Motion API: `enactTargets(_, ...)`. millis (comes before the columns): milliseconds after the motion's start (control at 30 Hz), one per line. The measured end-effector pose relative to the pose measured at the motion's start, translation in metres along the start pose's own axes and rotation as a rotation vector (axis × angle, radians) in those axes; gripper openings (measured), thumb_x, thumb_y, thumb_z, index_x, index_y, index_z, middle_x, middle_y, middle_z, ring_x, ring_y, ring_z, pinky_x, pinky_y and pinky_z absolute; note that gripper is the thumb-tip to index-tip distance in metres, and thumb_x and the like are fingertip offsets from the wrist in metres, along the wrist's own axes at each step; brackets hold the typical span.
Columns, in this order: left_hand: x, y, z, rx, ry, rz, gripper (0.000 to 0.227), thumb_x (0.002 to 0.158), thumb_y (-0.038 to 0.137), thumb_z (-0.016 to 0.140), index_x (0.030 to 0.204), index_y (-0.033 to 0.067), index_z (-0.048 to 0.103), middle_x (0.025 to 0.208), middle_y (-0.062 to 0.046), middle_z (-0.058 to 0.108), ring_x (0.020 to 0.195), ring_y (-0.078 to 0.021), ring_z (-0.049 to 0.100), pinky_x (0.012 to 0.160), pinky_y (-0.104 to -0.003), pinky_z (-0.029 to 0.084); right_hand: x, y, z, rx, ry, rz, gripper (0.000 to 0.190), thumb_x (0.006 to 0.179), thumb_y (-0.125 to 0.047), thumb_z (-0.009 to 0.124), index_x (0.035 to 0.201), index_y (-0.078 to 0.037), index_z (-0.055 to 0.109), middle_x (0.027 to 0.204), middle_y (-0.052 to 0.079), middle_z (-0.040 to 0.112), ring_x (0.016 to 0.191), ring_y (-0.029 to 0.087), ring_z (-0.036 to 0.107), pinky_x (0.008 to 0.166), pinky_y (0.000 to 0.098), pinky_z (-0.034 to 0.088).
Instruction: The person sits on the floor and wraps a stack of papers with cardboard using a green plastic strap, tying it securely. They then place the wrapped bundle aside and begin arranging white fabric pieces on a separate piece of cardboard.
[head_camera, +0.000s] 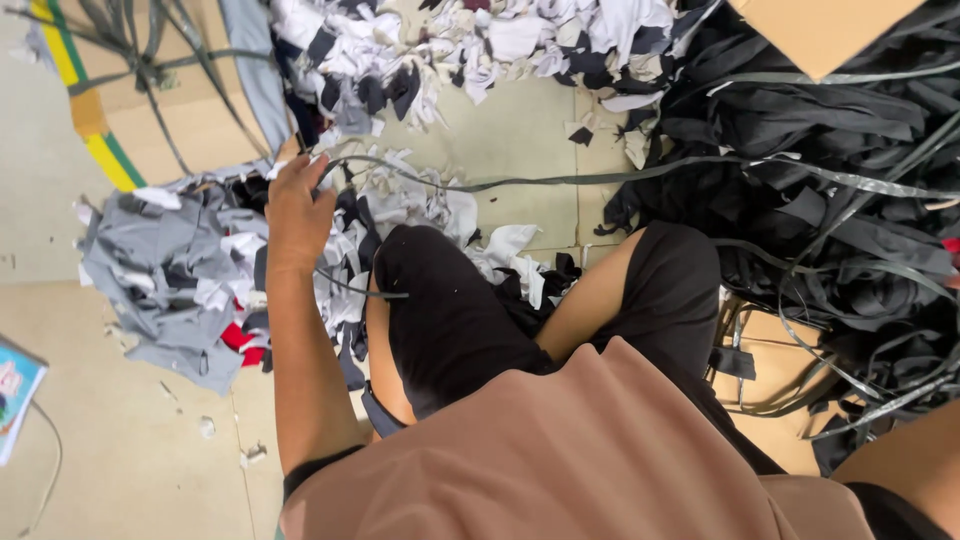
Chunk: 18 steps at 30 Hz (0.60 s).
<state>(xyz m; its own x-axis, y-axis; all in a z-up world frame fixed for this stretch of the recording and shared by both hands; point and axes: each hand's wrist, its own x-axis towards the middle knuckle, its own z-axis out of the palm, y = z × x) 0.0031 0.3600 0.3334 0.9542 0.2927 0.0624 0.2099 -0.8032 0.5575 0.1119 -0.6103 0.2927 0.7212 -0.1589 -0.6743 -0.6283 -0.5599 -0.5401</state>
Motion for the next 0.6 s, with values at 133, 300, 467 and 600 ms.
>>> enactTargets(133, 0.007, -0.002, 0.033, 0.018, -0.218, 0.062, 0.058, 0.094, 0.019, 0.062, 0.149, 0.002, 0.051, 0.158, -0.031, 0.035, 0.148, -0.0435, 0.03, 0.119, -0.049, 0.024, -0.125, -0.146, 0.103, -0.094, 0.145, -0.015, 0.028, 0.115, -0.035, 0.058, 0.12, -0.009, 0.066, 0.115, 0.009, 0.07, 0.085, 0.025, 0.06, 0.051, 0.0347, 0.042)
enactTargets(300, 0.001, 0.033, 0.061, -0.156, -0.368, -0.145, 0.057, 0.098, 0.026, 0.055, 0.152, 0.0088, 0.048, 0.163, -0.018, 0.035, 0.152, -0.0305, 0.029, 0.121, -0.041, 0.022, -0.109, -0.223, 0.085, -0.064, 0.416, -0.371, 0.019, 0.121, -0.018, 0.066, 0.105, -0.008, 0.07, 0.094, 0.003, 0.068, 0.064, 0.008, 0.056, 0.052, 0.0208, 0.042)
enactTargets(467, 0.026, 0.132, 0.118, -0.509, -0.435, -0.201, 0.051, 0.094, 0.025, 0.063, 0.145, 0.0175, 0.06, 0.128, -0.001, 0.068, 0.092, -0.0087, 0.059, 0.084, -0.023, 0.049, 0.028, -0.235, 0.032, 0.13, 0.527, -0.375, 0.017, 0.119, -0.027, 0.065, 0.114, -0.013, 0.071, 0.082, 0.003, 0.07, 0.06, 0.007, 0.065, 0.053, 0.0205, 0.06)
enactTargets(600, 0.064, 0.254, 0.153, -0.612, -0.541, 0.038, 0.053, 0.097, 0.026, 0.056, 0.148, 0.0117, 0.053, 0.151, -0.008, 0.056, 0.137, -0.0202, 0.056, 0.114, -0.033, 0.04, 0.059, -0.281, 0.034, 0.149, 0.657, -0.46, 0.012, 0.106, -0.018, 0.061, 0.108, -0.015, 0.072, 0.074, 0.001, 0.067, 0.056, 0.006, 0.066, 0.045, 0.0212, 0.056)
